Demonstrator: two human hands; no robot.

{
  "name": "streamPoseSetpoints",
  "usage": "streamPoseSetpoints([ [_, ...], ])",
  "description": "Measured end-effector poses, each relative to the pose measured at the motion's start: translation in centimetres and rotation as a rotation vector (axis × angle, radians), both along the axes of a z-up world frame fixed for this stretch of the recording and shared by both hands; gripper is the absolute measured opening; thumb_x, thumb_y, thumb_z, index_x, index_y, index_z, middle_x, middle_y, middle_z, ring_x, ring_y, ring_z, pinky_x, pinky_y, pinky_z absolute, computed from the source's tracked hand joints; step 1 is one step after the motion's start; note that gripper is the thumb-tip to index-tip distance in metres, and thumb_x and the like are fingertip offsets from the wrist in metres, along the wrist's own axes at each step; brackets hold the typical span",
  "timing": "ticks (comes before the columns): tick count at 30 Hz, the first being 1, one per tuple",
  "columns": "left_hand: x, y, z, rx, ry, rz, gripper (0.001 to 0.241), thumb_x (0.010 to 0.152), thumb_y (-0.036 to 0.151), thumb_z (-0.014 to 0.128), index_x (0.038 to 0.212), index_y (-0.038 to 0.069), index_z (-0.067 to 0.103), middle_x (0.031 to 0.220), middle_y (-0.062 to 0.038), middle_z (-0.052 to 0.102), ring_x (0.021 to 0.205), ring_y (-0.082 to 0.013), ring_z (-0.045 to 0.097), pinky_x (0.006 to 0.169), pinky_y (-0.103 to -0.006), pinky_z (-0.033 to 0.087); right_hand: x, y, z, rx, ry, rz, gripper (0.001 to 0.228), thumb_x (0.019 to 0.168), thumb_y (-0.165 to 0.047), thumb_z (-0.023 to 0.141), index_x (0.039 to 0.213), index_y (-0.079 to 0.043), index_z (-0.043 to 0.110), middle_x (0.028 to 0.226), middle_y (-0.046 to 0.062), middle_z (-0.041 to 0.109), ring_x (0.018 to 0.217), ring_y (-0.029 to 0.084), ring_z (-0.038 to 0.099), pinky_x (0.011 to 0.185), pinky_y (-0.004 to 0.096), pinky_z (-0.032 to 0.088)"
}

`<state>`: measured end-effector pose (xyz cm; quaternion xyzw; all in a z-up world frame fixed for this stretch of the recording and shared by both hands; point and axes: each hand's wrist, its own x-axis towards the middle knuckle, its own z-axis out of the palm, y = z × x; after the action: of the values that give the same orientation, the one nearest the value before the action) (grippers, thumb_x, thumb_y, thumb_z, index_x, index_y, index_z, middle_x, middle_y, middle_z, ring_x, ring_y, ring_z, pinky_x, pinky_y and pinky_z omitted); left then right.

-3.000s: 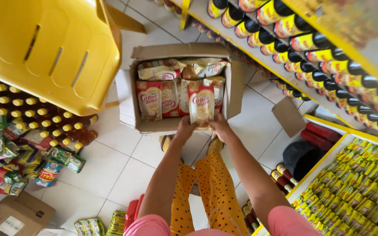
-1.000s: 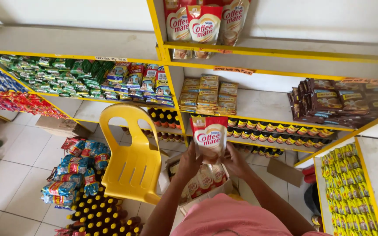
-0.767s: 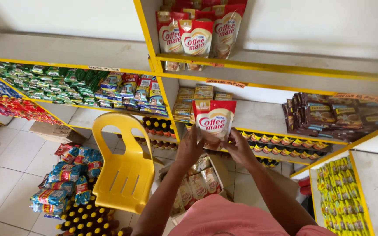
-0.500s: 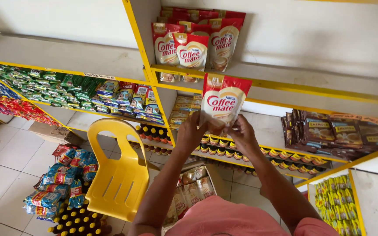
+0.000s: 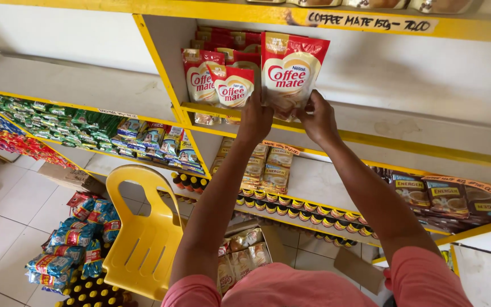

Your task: Stocking individual pouches of coffee creamer onto a retail shelf in a grocery store.

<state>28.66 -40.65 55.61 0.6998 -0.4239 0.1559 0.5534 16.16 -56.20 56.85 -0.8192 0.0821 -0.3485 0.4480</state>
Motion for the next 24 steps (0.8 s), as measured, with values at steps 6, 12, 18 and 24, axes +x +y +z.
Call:
streamPoseSetpoints([
  [6, 5.3, -5.4, -6.3, -0.003, -0.012, 0.052, 0.062, 0.089, 0.008, 0.062, 0.143, -0.011, 0.036, 0.126, -0.038, 0.059, 0.118, -0.0556, 0.056, 0.099, -0.0551, 0.048, 4.1, -3.2, -1.4, 0.008, 0.108, -0.068, 0.035, 0.086, -0.008, 0.080, 0.114, 0.000, 0.061, 0.102, 0.014, 0.076, 0.089, 0.022, 0.076, 0.079, 0.036, 0.059],
  [12, 6.6, -6.0, -6.2, 0.403, 0.017, 0.188, 0.072, 0.087, 0.023, 0.067, 0.143, -0.011, 0.037, 0.120, -0.035, 0.063, 0.112, -0.0534, 0.060, 0.097, -0.0588, 0.047, 7.3, -5.6, -2.6, 0.011, 0.191, 0.114, 0.047, 0.077, -0.006, 0.080, 0.121, -0.001, 0.065, 0.110, 0.015, 0.077, 0.096, 0.023, 0.075, 0.080, 0.035, 0.060],
  [18, 6.2, -5.4, -3.9, 0.678, 0.140, 0.250, 0.047, 0.087, 0.033, 0.067, 0.121, 0.001, 0.056, 0.113, -0.027, 0.070, 0.110, -0.0469, 0.066, 0.094, -0.0585, 0.050, 9.5, -6.6, -3.2, -0.187, 0.348, 0.012, 0.046, 0.067, -0.013, 0.090, 0.108, -0.001, 0.074, 0.099, 0.017, 0.078, 0.089, 0.026, 0.075, 0.080, 0.037, 0.057],
  [24, 6.2, -5.1, -3.9, 0.760, 0.117, 0.280, 0.044, 0.087, 0.036, 0.065, 0.119, 0.006, 0.060, 0.113, -0.024, 0.072, 0.109, -0.0429, 0.068, 0.092, -0.0567, 0.052, 10.7, -6.1, -3.6, -0.072, 0.477, 0.078, 0.037, 0.069, -0.018, 0.088, 0.101, -0.003, 0.075, 0.087, 0.015, 0.077, 0.070, 0.027, 0.078, 0.071, 0.040, 0.062],
])
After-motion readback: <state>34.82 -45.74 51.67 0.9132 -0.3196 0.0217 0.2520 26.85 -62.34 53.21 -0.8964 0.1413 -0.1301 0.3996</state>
